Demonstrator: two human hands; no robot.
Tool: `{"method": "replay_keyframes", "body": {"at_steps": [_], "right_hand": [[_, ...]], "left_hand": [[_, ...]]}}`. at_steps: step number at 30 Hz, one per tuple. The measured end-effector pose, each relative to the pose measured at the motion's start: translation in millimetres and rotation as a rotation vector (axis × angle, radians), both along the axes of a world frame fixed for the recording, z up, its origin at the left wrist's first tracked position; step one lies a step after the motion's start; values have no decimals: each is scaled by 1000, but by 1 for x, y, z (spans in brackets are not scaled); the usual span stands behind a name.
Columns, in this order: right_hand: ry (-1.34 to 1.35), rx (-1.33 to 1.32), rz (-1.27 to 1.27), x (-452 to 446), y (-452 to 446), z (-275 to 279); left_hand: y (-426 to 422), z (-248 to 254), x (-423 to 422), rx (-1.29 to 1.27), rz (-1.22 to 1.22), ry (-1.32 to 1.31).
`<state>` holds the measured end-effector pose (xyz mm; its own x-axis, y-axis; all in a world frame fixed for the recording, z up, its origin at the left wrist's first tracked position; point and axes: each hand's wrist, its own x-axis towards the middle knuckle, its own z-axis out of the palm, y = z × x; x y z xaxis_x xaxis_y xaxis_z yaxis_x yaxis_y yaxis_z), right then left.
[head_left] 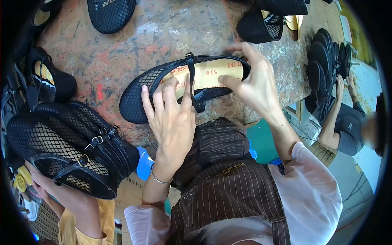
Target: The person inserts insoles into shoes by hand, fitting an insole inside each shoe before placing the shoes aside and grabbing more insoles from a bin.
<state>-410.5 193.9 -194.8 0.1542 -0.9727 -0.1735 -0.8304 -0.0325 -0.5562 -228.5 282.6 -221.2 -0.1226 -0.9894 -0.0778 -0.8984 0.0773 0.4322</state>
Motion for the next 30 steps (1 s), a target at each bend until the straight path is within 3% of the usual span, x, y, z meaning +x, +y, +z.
{"method": "replay_keyframes", "body": {"at_steps": [7,11,13,15,19,24,27,29,30], "right_hand": [[193,123,163,3,-22,18],[212,61,271,2,-34,18],[283,219,352,7,-42,25],[253,172,388,4,-47,21],[230,333,396,5,-54,19],[356,159,494,8,-45,13],[266,185,493,1,-43,19],[242,163,481,0,-40,19],[273,140,449,1,-37,20]], "left_hand": [[-1,9,-6,-19,-133,263],[-4,2,-19,98,125,320],[-3,0,-19,78,141,320],[-1,-5,-13,10,88,369],[-1,6,-3,56,-25,517],[-2,12,-3,143,-171,441],[-1,13,-2,133,-141,464],[1,8,-6,67,6,440],[0,6,-9,4,17,312]]}}
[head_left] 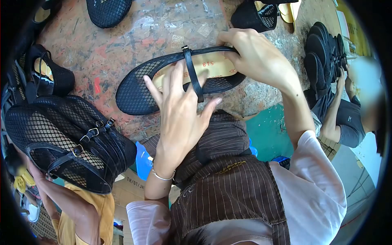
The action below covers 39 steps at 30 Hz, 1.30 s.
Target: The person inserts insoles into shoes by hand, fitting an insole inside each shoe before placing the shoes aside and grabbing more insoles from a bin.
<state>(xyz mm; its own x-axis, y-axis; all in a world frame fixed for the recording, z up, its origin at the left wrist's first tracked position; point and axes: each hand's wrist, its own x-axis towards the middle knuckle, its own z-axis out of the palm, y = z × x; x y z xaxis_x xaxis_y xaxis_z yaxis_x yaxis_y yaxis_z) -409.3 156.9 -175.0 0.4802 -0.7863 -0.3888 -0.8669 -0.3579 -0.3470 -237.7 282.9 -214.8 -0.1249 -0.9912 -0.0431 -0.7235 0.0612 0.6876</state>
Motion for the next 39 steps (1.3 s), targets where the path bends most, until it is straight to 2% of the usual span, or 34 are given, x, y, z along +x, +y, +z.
{"method": "replay_keyframes", "body": {"at_steps": [1,3,4,11,17,19,23,25,26,27,29,31,32,35,37,39], "right_hand": [[24,-32,-27,1,2,0],[2,-57,-21,-1,5,-7],[-19,-84,-13,-2,5,-9],[-65,-77,-124,0,12,-4],[74,-112,-217,7,13,-13],[67,-232,-137,8,13,-22],[200,-146,-205,19,6,-21],[44,-31,-131,11,9,-6],[-97,50,-120,2,12,-11],[-279,22,-90,-11,23,-10],[-566,252,-279,-40,34,-2],[-659,189,-321,-57,51,-5],[-738,141,-377,-59,60,-8],[-777,209,-447,-45,83,-13],[-876,283,-503,-38,97,-16],[-984,269,-415,-47,104,-14]], "left_hand": [[-3,1,-1,2,-2,0],[-10,7,-2,21,-4,-233],[-11,6,-2,-10,-18,-267],[-10,3,-3,-37,-45,-311],[-9,0,-4,-33,-31,-280],[-7,-3,-6,-40,-39,-292],[-9,5,-12,-42,-66,-329],[0,16,-7,-71,-72,-358],[7,21,-3,-88,-54,-347],[13,25,0,-102,-32,-334],[26,39,0,-103,193,-217],[40,47,-5,-241,453,-26],[41,52,-11,-223,461,68],[30,47,-33,-67,406,305],[12,26,-44,-137,373,150],[-9,33,-53,107,319,36]]}}
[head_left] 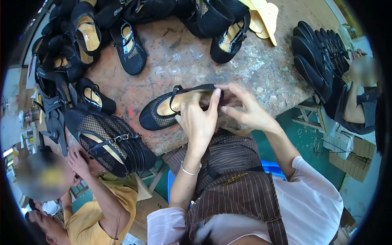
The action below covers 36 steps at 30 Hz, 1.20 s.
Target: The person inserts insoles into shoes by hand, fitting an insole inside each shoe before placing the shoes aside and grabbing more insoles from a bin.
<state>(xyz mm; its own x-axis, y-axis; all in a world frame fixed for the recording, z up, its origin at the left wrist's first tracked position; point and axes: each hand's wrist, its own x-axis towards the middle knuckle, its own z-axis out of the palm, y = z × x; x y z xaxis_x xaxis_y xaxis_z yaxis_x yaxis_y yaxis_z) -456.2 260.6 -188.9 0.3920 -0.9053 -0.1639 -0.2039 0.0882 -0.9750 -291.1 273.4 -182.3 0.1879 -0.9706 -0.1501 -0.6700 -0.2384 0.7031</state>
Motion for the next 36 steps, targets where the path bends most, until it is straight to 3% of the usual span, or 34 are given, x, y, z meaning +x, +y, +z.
{"method": "replay_keyframes", "body": {"at_steps": [2,4,6,7,10,12,13,14,16,17,18,21,22,24,26,30,33,34,35,36], "right_hand": [[-55,75,31,-24,-8,3],[58,109,-103,-57,-34,21],[390,-407,-488,-86,-81,0],[492,-394,-674,-96,-109,-3],[907,-710,-807,-135,-202,-80],[1083,-500,-641,-132,-226,-83],[1093,-437,-590,-139,-238,-88],[1104,-375,-533,-145,-249,-94],[758,-335,-677,-146,-245,-91],[576,-301,-702,-157,-246,-97],[364,-244,-714,-170,-248,-101],[-207,40,-702,-199,-225,-98],[-272,101,-718,-201,-208,-90],[-282,157,-694,-209,-180,-80],[-173,119,-620,-213,-155,-74],[-61,-62,-552,-181,-109,-44],[-149,-3,-611,-204,-108,-56],[-136,-10,-618,-196,-105,-45],[-365,128,-707,-187,-101,-36],[-595,262,-794,-185,-97,-29]], "left_hand": [[-5,10,-13,104,38,-57],[6,-7,-20,-40,5,-329],[13,9,-16,89,-154,-327],[23,10,-11,30,-190,-346],[59,40,10,-9,-227,-373],[86,49,38,-50,-38,-137],[100,49,64,9,1,206],[112,60,74,127,238,626],[140,49,109,-167,369,1149],[141,51,117,-277,267,1407],[152,40,124,-412,333,1552],[160,30,134,-521,208,1617],[161,28,136,-550,161,1629],[163,31,139,-568,312,1893],[172,40,162,-643,475,1740],[153,118,202,-409,414,280],[135,128,211,-892,260,582],[134,144,208,-892,273,680],[131,145,213,-884,274,703],[123,143,220,-740,238,248]]}}
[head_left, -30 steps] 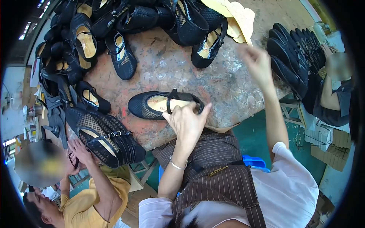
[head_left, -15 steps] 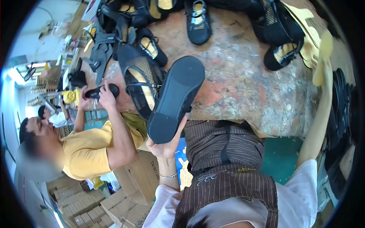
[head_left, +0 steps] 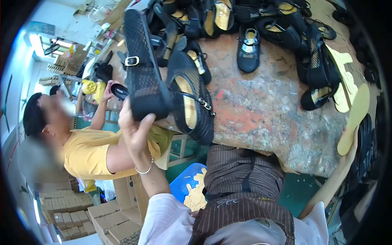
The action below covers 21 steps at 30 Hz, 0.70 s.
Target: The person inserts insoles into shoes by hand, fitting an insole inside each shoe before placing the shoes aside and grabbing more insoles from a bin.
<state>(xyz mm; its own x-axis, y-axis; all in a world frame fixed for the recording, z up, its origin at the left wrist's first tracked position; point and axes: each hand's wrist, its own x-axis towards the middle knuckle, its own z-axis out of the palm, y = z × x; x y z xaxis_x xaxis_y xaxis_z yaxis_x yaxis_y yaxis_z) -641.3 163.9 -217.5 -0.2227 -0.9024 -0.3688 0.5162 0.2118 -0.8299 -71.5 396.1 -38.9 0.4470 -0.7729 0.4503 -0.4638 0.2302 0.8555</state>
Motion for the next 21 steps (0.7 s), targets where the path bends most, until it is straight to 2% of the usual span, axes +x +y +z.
{"method": "replay_keyframes", "body": {"at_steps": [1,2,3,4,6,7,9,10,12,14,15,17,19,20,21], "right_hand": [[-277,-139,353,-8,2,0],[-404,-164,407,-12,5,-3],[-45,-187,429,-10,11,-7],[389,-314,408,-1,16,-14],[1379,-531,177,25,26,-19],[1058,-410,213,29,34,-6],[353,-220,182,29,48,12],[-35,-154,123,29,54,15],[-2,-250,198,33,53,26],[-206,-229,125,47,53,42],[-204,-235,97,47,57,42],[-230,-189,148,48,60,41],[-263,-198,150,49,68,40],[-302,-199,161,51,73,41],[-215,-255,227,57,77,53]], "left_hand": [[-7,-6,-7,170,2,-229],[-14,-12,-14,321,3,-494],[-21,-18,-20,429,-13,-749],[-19,-39,-24,556,-77,-819],[-11,-76,-35,637,-85,-868],[-11,-67,-43,768,-11,-914],[-12,-63,-50,677,61,-1042],[-11,-65,-53,737,111,-1073],[-18,-75,-68,584,338,-1031],[-37,-82,-79,369,535,-904],[-56,-83,-94,191,464,-808],[-123,-58,-140,49,17,-774],[-207,-50,-188,-4,-437,-890],[-245,-56,-208,-26,-581,-970],[-277,-67,-223,-45,-677,-1057]]}}
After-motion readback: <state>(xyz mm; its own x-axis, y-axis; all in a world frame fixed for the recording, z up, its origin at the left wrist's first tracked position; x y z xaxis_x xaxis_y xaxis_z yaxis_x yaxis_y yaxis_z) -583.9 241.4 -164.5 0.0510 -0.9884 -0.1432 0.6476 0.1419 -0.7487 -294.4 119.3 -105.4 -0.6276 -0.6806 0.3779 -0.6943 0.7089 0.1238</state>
